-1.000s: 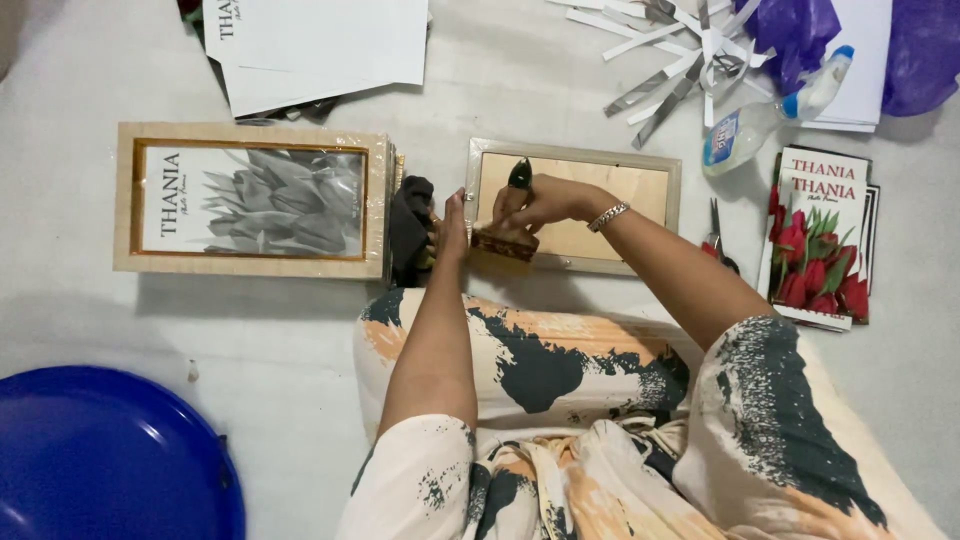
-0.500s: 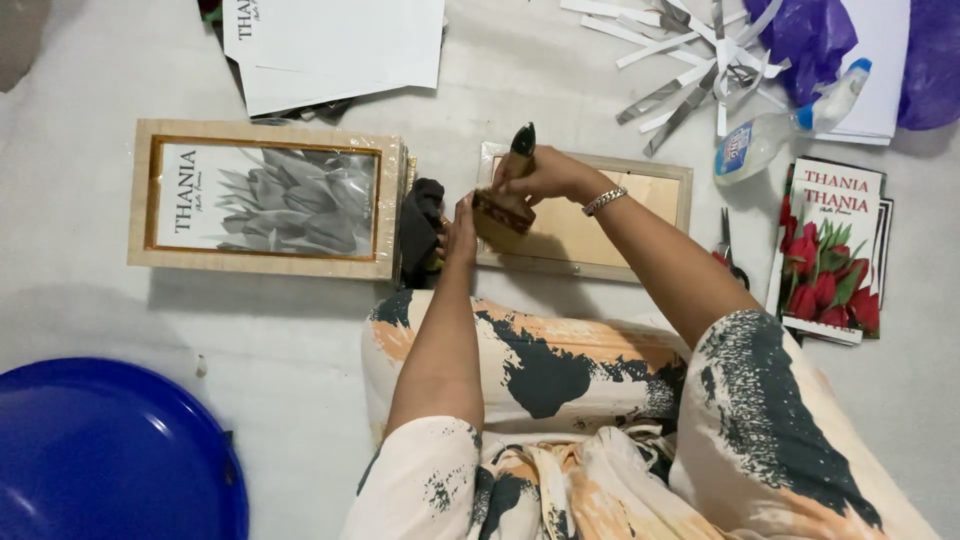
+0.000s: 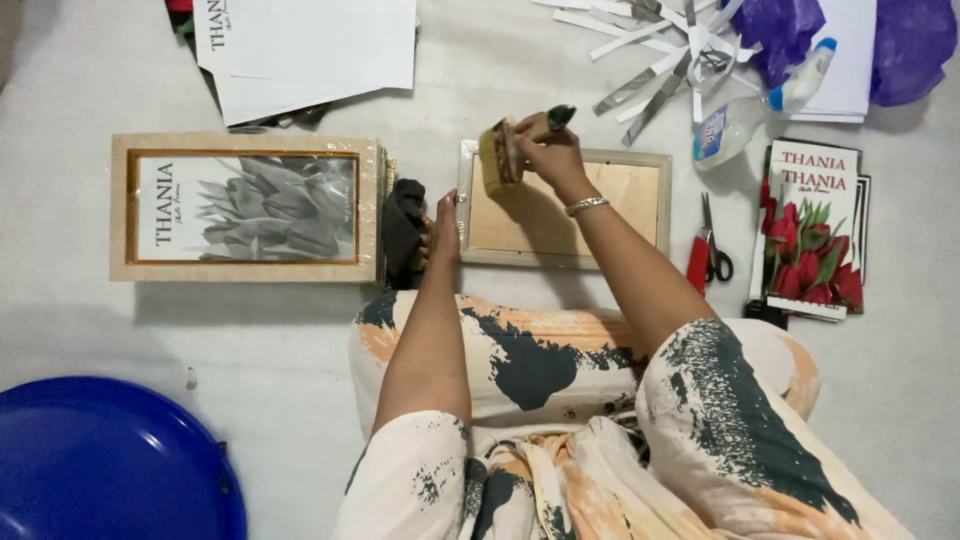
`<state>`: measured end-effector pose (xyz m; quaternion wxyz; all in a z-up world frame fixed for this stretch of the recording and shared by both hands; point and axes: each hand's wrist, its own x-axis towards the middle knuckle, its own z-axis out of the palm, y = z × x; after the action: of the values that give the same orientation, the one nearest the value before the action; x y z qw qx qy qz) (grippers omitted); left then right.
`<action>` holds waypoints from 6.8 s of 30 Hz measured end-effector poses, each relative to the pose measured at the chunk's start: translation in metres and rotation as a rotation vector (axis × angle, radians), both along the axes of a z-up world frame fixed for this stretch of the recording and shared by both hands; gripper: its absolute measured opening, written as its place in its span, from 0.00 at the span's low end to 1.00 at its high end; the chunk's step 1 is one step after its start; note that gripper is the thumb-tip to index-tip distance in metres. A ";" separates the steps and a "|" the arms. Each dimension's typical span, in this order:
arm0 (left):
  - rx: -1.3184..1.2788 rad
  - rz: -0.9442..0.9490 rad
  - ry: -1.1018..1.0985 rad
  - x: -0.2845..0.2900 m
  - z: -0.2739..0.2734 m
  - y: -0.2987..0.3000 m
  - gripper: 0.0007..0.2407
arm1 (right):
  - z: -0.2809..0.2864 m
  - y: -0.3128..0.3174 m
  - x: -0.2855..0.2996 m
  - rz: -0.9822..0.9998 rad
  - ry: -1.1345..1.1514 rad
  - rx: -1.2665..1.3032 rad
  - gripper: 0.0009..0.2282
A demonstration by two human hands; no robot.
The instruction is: Assembling a picture frame by cleaning the glass, applying adhesive to the frame edges, and securing the backboard.
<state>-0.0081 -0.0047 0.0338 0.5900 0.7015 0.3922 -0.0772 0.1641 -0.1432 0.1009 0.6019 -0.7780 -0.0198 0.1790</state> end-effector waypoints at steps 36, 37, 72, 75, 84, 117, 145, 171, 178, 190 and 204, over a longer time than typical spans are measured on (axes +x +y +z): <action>0.016 0.024 0.068 0.004 -0.005 -0.001 0.27 | 0.010 -0.199 -0.028 -0.303 -0.103 -0.289 0.10; 0.017 0.020 0.067 0.005 -0.010 0.000 0.27 | 0.006 -0.217 -0.025 -0.307 -0.103 -0.289 0.10; 0.008 0.049 -0.013 0.018 -0.088 0.011 0.27 | 0.048 -0.078 -0.113 -0.168 0.132 0.008 0.11; -0.017 0.041 -0.061 0.018 -0.078 0.009 0.29 | 0.028 -0.025 -0.130 -0.035 0.188 0.082 0.10; 0.013 0.039 0.033 0.006 -0.010 0.001 0.27 | 0.025 -0.109 -0.110 -0.065 0.192 -0.065 0.12; 0.020 0.035 0.072 0.009 -0.014 0.001 0.25 | 0.062 -0.203 0.002 0.623 0.057 -0.156 0.16; 0.098 0.029 -0.103 0.012 -0.053 0.005 0.27 | 0.028 -0.117 0.038 0.094 -0.845 -0.426 0.08; -0.022 0.013 0.015 0.011 -0.061 0.007 0.27 | 0.009 -0.021 -0.020 0.538 -0.149 -0.126 0.11; 0.006 0.060 0.068 0.015 -0.020 -0.001 0.35 | 0.054 -0.060 0.007 0.172 -0.784 -0.215 0.12; 0.024 0.025 0.063 0.025 -0.081 0.015 0.27 | 0.036 -0.330 -0.011 0.346 -0.744 -0.681 0.16; 0.068 0.116 0.071 0.019 -0.065 0.011 0.27 | -0.043 -0.405 -0.005 0.333 -0.274 -0.748 0.36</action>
<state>0.0108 0.0058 -0.0316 0.5549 0.6940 0.4554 -0.0544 0.1595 -0.5481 0.0583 0.2331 -0.9454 -0.1586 0.1635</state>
